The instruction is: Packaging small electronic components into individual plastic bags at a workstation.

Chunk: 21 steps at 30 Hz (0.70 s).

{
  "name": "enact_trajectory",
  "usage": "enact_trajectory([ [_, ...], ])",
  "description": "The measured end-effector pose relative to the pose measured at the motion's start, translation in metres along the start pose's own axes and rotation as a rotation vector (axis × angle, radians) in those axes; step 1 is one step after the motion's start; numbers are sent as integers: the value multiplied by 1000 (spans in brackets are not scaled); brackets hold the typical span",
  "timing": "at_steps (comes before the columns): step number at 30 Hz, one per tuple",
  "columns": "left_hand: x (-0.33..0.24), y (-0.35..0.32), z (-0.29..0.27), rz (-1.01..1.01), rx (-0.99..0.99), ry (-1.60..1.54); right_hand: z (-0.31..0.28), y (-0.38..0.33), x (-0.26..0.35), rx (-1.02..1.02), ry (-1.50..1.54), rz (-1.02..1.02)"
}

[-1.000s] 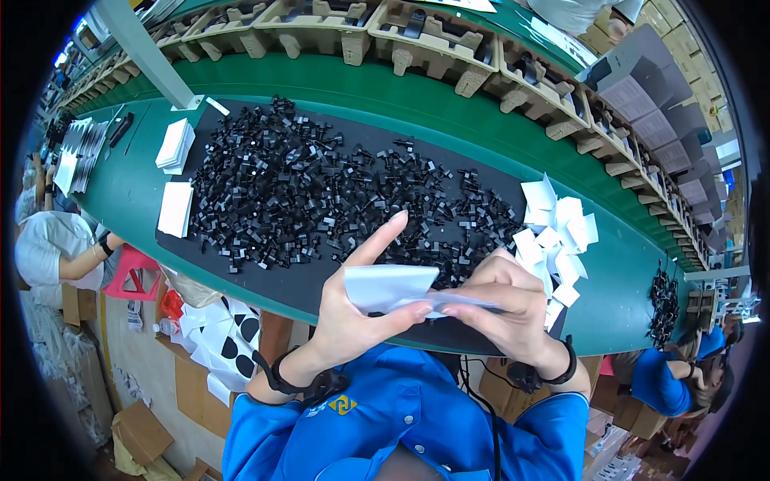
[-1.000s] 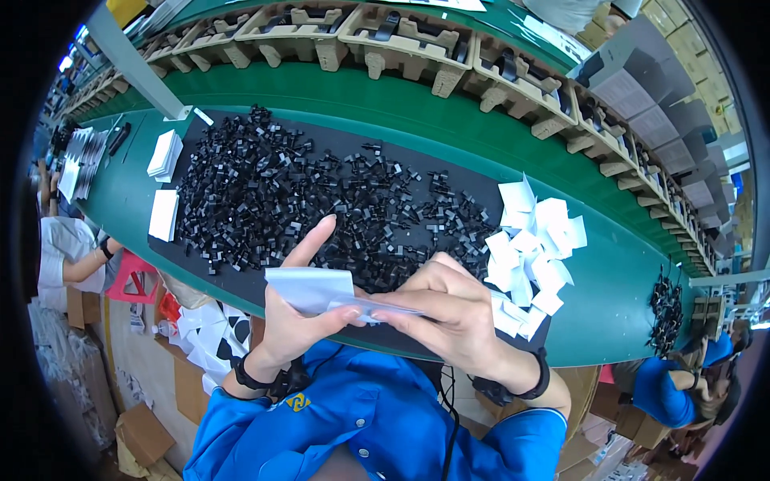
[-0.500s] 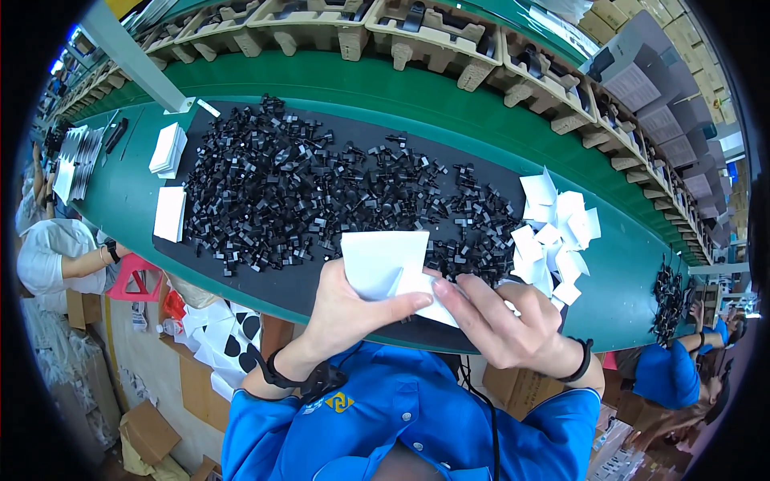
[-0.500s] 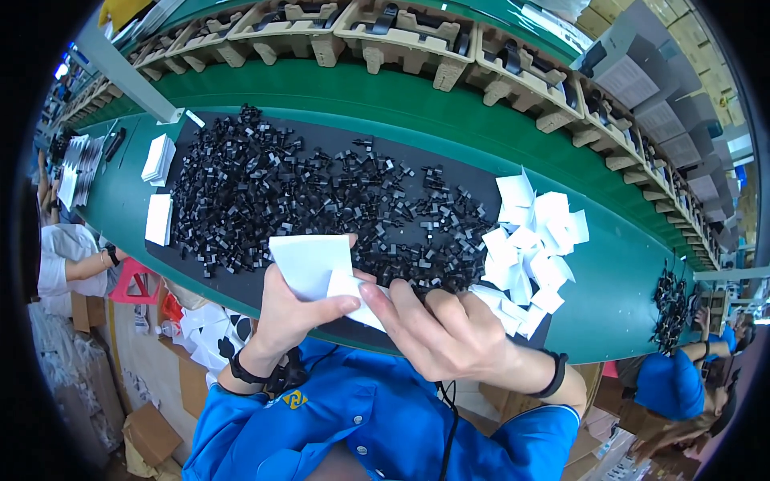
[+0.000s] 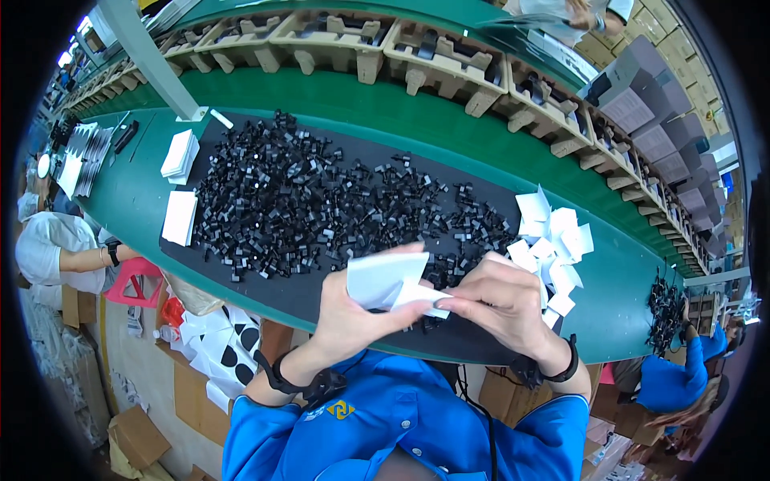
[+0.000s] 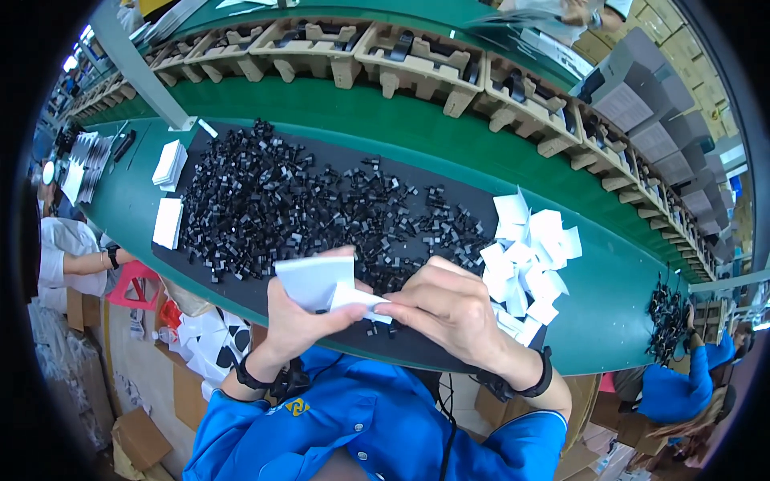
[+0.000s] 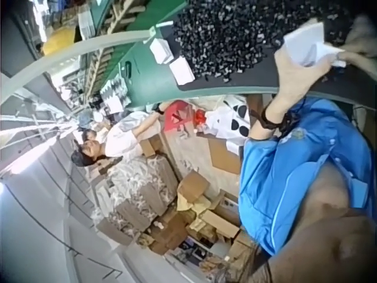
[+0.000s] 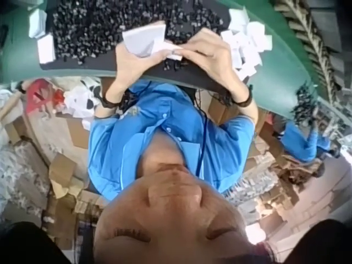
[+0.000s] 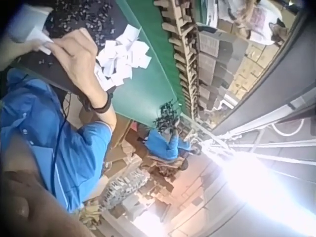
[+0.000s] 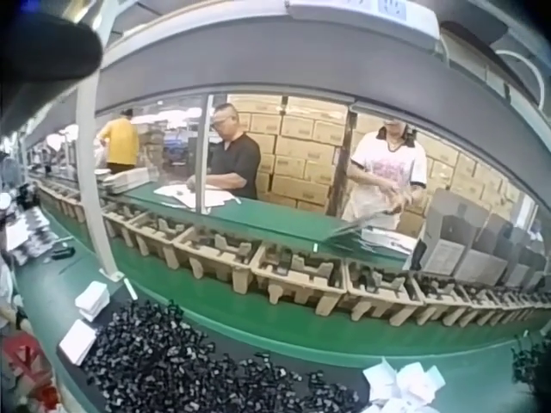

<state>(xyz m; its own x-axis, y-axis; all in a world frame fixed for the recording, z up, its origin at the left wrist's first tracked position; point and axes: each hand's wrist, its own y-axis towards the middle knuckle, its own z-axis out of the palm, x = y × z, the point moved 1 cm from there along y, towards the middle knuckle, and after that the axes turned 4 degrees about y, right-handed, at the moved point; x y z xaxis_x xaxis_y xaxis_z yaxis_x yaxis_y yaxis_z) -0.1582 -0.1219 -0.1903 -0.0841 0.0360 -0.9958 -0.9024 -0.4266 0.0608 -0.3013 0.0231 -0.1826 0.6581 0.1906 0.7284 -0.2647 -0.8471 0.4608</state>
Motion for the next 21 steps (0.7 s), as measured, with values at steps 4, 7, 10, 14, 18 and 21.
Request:
enact_trajectory([
  [4,6,4,-1,149,16,237,0,1,4,-36,-38,-93],
  [7,7,9,-4,231,122,409,-2,6,4,188,151,148],
  [10,6,16,-13,231,265,458,1,11,-2,275,258,180],
  [14,10,29,-23,111,318,405,-12,34,-4,391,258,151],
  [18,25,28,-47,83,-185,365,-37,68,-15,436,127,33],
  [21,13,33,-84,-111,-561,-106,-86,107,-55,140,-15,355],
])
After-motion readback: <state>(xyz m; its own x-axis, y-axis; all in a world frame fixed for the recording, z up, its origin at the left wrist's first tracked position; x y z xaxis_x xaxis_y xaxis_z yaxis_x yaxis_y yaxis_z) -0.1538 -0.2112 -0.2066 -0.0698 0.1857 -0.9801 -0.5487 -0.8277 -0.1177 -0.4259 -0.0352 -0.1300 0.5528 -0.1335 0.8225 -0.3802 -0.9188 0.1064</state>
